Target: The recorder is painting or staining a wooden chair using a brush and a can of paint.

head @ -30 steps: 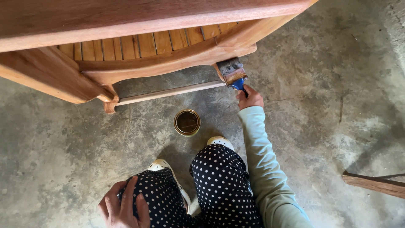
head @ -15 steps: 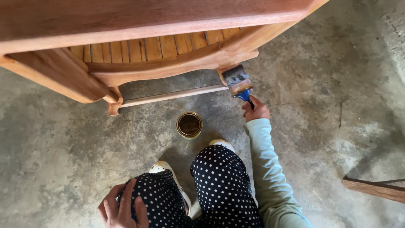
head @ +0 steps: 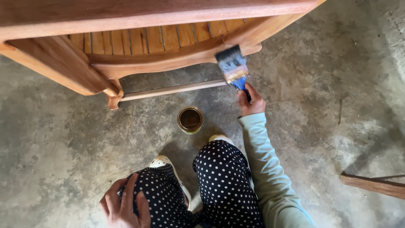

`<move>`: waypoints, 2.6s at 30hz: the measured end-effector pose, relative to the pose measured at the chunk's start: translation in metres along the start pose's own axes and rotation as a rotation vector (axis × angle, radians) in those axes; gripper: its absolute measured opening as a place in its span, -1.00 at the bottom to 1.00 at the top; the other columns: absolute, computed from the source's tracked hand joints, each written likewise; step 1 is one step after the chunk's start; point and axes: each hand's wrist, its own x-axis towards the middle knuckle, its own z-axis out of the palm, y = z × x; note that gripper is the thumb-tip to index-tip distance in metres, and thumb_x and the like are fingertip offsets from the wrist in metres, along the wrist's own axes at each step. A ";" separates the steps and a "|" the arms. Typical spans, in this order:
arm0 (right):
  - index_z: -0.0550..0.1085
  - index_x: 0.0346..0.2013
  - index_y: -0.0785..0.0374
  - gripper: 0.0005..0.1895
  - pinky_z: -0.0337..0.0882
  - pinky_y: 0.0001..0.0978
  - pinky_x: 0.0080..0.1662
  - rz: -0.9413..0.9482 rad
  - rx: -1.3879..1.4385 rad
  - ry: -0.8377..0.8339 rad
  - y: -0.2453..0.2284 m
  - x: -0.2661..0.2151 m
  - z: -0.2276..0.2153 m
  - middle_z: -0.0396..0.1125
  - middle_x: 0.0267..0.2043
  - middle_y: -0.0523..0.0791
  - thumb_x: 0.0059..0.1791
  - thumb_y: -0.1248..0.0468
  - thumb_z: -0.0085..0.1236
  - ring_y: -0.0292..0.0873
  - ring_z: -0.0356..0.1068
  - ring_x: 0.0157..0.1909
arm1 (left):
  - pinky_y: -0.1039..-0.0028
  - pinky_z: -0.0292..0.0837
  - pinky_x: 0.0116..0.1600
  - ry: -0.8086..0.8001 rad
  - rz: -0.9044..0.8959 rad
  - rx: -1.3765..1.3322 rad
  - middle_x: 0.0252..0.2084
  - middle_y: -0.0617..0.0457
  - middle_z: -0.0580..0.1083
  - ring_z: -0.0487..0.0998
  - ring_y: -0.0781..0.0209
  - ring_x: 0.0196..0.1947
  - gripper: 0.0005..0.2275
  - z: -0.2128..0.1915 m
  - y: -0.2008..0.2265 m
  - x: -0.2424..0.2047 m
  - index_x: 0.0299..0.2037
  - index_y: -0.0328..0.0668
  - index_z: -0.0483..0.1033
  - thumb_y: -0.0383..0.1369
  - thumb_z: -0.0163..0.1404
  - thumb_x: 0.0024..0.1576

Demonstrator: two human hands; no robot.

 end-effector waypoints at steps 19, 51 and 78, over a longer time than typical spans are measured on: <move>0.46 0.14 0.42 -0.65 0.38 -0.38 -0.50 0.483 0.472 0.020 0.124 -0.008 -0.014 0.46 -0.39 -0.03 0.10 0.30 0.07 -0.22 0.37 -0.56 | 0.12 0.29 0.31 0.016 -0.020 -0.040 0.14 -0.09 0.43 0.37 -0.10 0.16 -0.64 0.005 0.001 0.002 0.14 -0.07 0.57 -0.34 0.02 0.11; 0.52 0.11 0.34 -0.69 0.35 -0.41 -0.54 0.458 0.299 0.096 0.138 0.014 -0.003 0.45 -0.44 -0.09 0.09 0.29 0.08 -0.28 0.36 -0.59 | 0.07 0.27 0.32 -0.044 -0.009 -0.016 0.15 -0.11 0.42 0.35 -0.12 0.17 -0.62 0.008 0.008 0.012 0.15 -0.08 0.56 -0.35 0.02 0.09; 0.49 0.13 0.36 -0.64 0.39 -0.40 -0.54 0.663 0.190 -0.041 0.179 -0.107 -0.071 0.48 -0.41 -0.06 0.07 0.26 0.09 -0.24 0.40 -0.59 | 0.16 0.40 0.29 -0.331 0.385 -0.861 0.08 -0.07 0.54 0.54 0.02 0.18 -0.67 -0.072 0.140 -0.009 0.00 -0.15 0.62 -0.29 0.22 0.02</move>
